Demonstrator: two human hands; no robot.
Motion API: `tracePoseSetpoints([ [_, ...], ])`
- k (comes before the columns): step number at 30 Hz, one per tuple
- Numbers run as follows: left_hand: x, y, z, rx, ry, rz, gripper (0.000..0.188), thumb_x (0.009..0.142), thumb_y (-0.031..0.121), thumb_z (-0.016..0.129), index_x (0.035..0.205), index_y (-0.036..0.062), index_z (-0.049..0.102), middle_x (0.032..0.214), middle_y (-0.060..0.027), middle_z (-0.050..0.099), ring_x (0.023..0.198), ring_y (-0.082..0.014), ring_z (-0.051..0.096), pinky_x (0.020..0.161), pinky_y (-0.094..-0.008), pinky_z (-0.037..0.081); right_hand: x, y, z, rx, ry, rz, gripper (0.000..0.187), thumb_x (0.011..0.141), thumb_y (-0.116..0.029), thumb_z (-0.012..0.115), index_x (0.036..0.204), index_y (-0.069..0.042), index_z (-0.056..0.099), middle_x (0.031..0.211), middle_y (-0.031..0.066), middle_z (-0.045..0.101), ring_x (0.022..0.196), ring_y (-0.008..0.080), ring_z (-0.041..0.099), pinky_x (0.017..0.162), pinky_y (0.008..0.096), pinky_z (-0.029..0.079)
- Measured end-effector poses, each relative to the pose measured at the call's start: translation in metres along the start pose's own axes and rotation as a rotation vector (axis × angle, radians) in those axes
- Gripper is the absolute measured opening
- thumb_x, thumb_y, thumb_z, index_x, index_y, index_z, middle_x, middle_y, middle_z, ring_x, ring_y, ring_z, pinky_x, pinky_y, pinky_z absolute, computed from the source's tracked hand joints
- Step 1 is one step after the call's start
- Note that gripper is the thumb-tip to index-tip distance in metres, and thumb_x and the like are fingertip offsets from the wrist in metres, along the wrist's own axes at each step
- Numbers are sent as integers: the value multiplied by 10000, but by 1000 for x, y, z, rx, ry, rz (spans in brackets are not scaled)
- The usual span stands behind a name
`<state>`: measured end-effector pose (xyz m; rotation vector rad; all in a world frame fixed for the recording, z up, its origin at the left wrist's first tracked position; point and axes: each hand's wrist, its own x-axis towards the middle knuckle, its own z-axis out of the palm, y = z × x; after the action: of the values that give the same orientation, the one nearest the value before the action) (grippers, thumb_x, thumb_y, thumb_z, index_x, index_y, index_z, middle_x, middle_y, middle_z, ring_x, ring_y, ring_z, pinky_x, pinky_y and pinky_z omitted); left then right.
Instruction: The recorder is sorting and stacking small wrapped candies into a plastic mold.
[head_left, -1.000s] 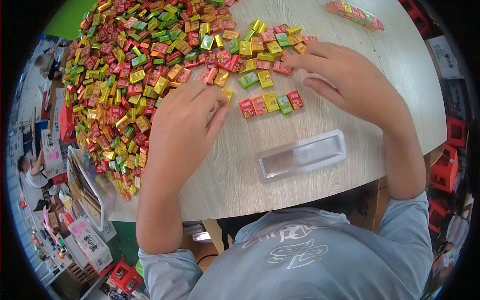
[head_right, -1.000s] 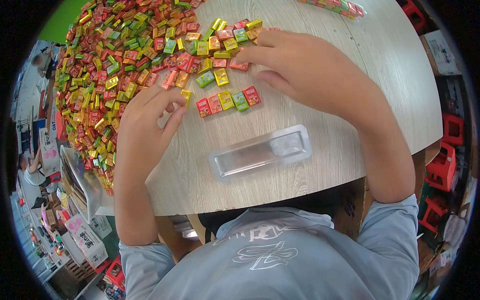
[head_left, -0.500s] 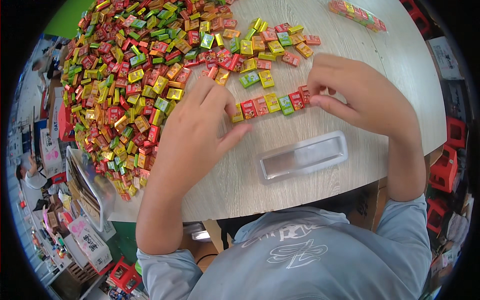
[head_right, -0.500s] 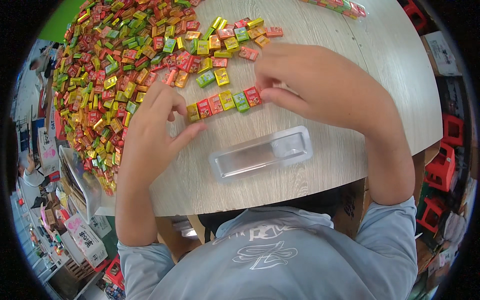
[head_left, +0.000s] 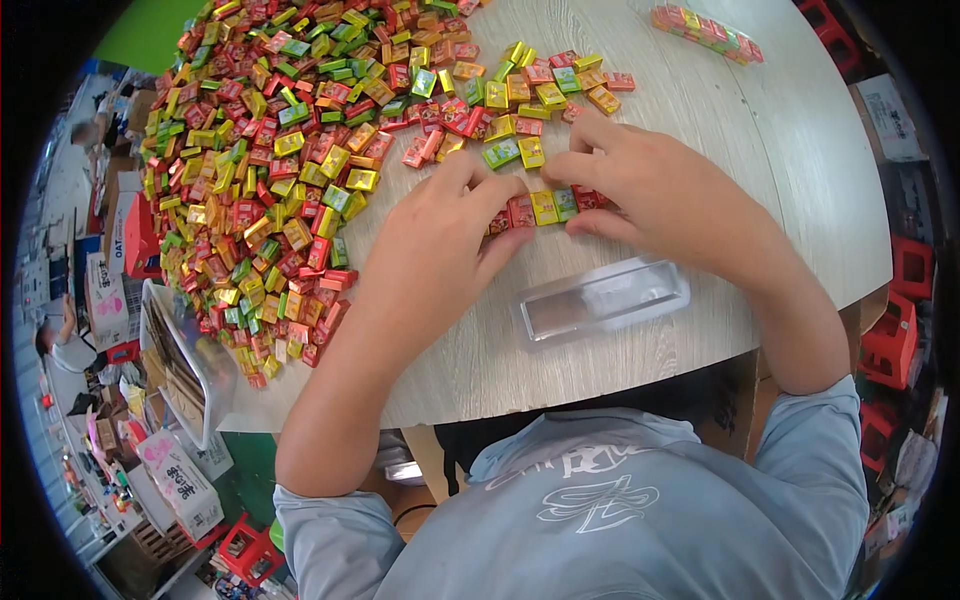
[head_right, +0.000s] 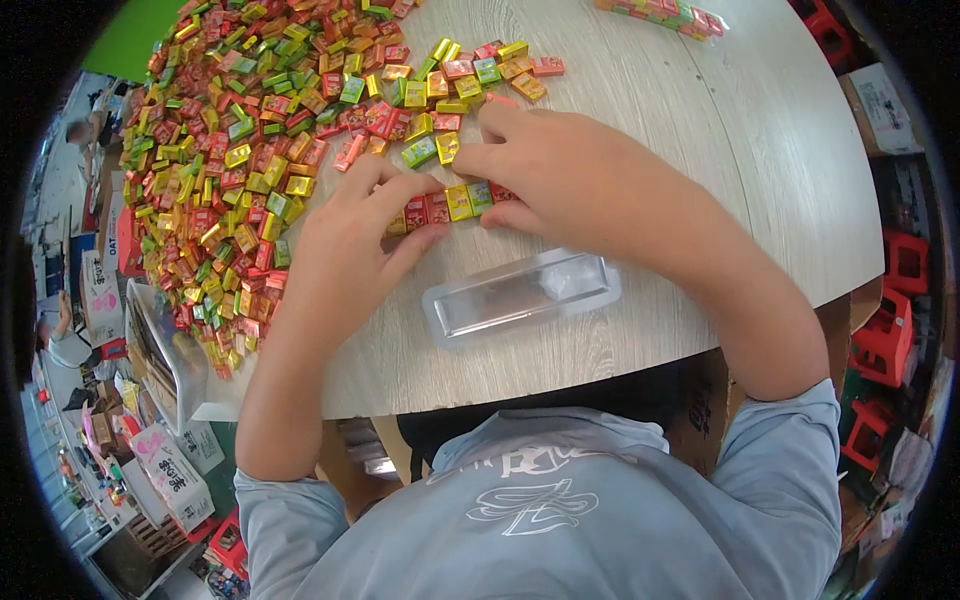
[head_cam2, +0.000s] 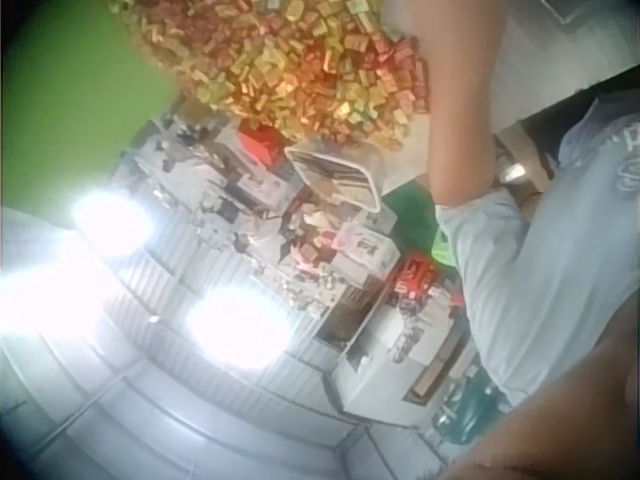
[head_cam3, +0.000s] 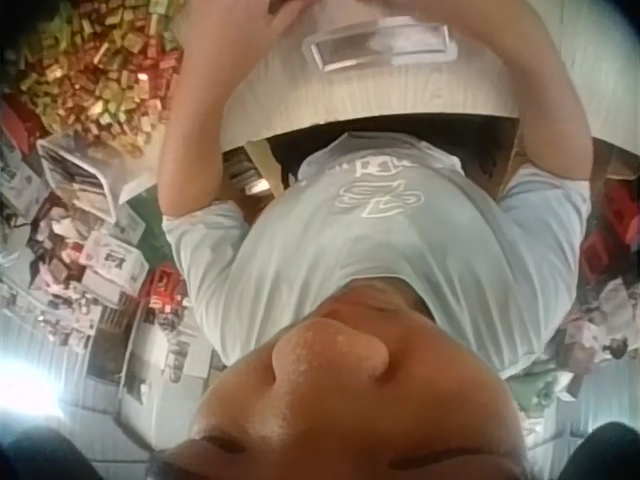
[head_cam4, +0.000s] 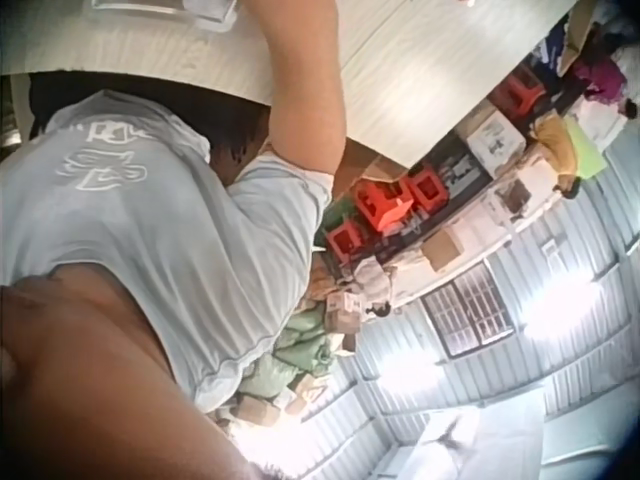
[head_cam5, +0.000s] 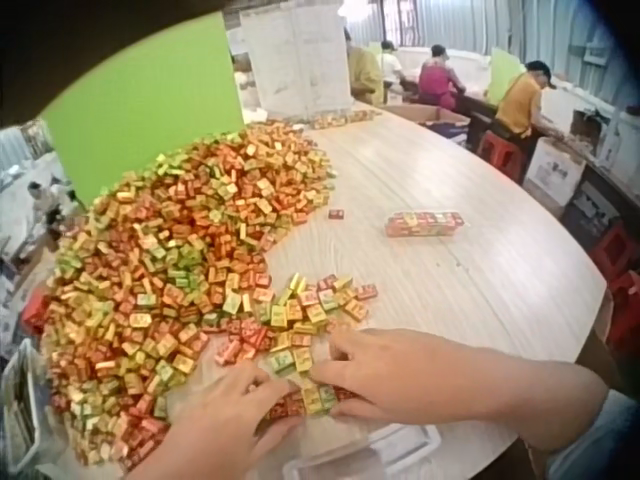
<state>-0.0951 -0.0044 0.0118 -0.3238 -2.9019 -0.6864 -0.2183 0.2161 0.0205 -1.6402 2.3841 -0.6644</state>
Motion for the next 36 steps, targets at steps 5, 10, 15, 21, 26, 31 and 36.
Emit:
tracePoseSetpoints([
  [5,2,15,2,-60,32,-66,332,899,215,810,1185,73,719,1067,-134,621,918,-350,687,804,-457,558,-8,6,7,-40,84,-51,354,862,-180,813,1181,-87,694,1116,133,592,911,343,670,813,458,541],
  [10,-2,33,-7,-53,52,-100,321,900,226,818,1168,67,739,1051,-130,626,886,-340,690,786,-446,558,-14,-2,-6,-63,120,-92,346,859,-173,810,1178,-95,702,1086,122,617,941,337,667,828,450,538],
  [15,-20,76,-18,-81,79,-117,319,888,221,828,1152,63,744,1034,-125,625,874,-334,688,764,-439,557,-54,-38,-34,-95,138,-69,313,855,-171,813,1143,-97,715,1067,110,638,940,325,666,829,440,538],
  [21,-43,90,12,-102,89,-115,362,873,184,833,1186,45,719,1042,-130,612,877,-337,669,788,-437,559,-90,-43,-6,-32,151,47,308,852,-167,811,1129,-76,712,1078,107,644,955,317,660,846,432,542],
  [26,-61,89,27,-25,152,-67,452,866,153,831,1263,12,666,1146,-157,619,1054,-361,634,916,-443,536,-101,-41,9,32,226,79,325,877,-135,782,1174,-48,682,1120,126,641,1063,328,640,919,427,535],
  [31,-80,86,34,68,189,-43,512,856,116,807,1327,10,637,1326,-166,629,1199,-373,579,1045,-478,473,-115,-44,18,-3,252,52,474,882,-111,759,1327,-56,608,1349,134,615,1217,355,588,1061,440,486],
  [36,-94,84,36,259,184,10,582,869,164,792,1406,31,607,1516,-156,548,1383,-368,510,1103,-488,444,-128,-50,35,-80,305,54,592,876,-102,755,1434,-71,561,1546,121,529,1325,357,533,1135,471,427],
])
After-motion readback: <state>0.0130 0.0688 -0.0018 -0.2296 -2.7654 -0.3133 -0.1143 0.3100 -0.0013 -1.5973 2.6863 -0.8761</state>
